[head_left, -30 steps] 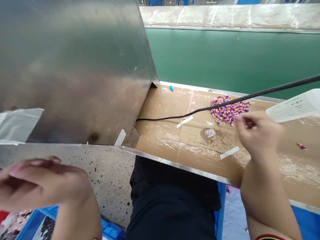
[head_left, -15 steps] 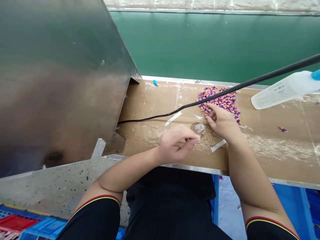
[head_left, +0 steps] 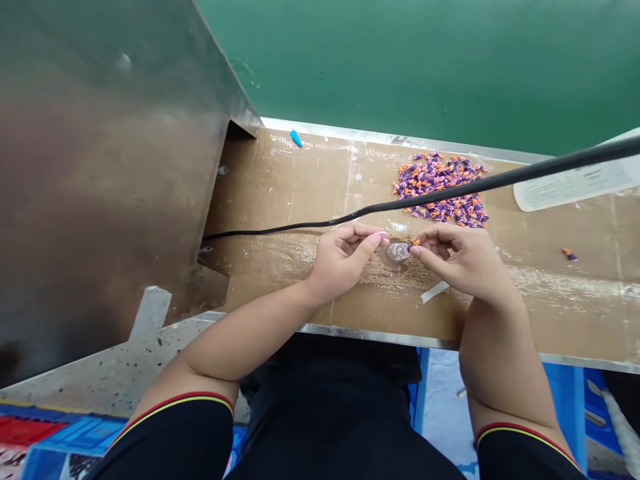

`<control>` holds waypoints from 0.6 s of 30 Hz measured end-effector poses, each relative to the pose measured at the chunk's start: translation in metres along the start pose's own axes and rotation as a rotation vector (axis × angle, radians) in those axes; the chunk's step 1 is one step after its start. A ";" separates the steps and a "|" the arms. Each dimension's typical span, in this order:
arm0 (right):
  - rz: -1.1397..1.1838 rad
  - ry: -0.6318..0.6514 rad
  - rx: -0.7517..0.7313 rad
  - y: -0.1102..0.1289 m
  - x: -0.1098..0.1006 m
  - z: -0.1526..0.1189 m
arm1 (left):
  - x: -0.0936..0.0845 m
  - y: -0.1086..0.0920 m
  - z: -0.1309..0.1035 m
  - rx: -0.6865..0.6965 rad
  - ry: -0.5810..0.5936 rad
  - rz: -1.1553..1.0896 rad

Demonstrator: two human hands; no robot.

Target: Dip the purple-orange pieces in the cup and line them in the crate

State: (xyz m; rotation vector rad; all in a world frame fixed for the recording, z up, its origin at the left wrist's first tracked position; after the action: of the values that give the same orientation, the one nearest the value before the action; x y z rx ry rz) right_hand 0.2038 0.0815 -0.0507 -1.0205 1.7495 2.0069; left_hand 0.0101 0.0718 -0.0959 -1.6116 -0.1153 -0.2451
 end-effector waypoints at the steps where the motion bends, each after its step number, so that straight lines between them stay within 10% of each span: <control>1: -0.010 0.002 -0.001 0.000 0.002 0.000 | 0.001 -0.001 0.000 0.006 0.009 -0.021; 18: 0.043 -0.106 -0.079 0.008 -0.001 -0.006 | 0.007 0.025 0.003 -0.256 0.085 -0.239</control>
State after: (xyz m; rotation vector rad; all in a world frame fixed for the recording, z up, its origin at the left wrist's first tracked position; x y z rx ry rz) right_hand 0.2010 0.0741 -0.0442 -0.8885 1.6635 2.1307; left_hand 0.0223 0.0729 -0.1187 -1.8392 -0.2181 -0.5301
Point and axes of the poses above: each hand's wrist, its own z-axis towards the middle knuckle, its own x-axis out of the palm, y = z × x, the point moved 9 cm from there along z, towards the middle knuckle, and after that the axes turned 2 degrees about z, right-handed, at the moved point
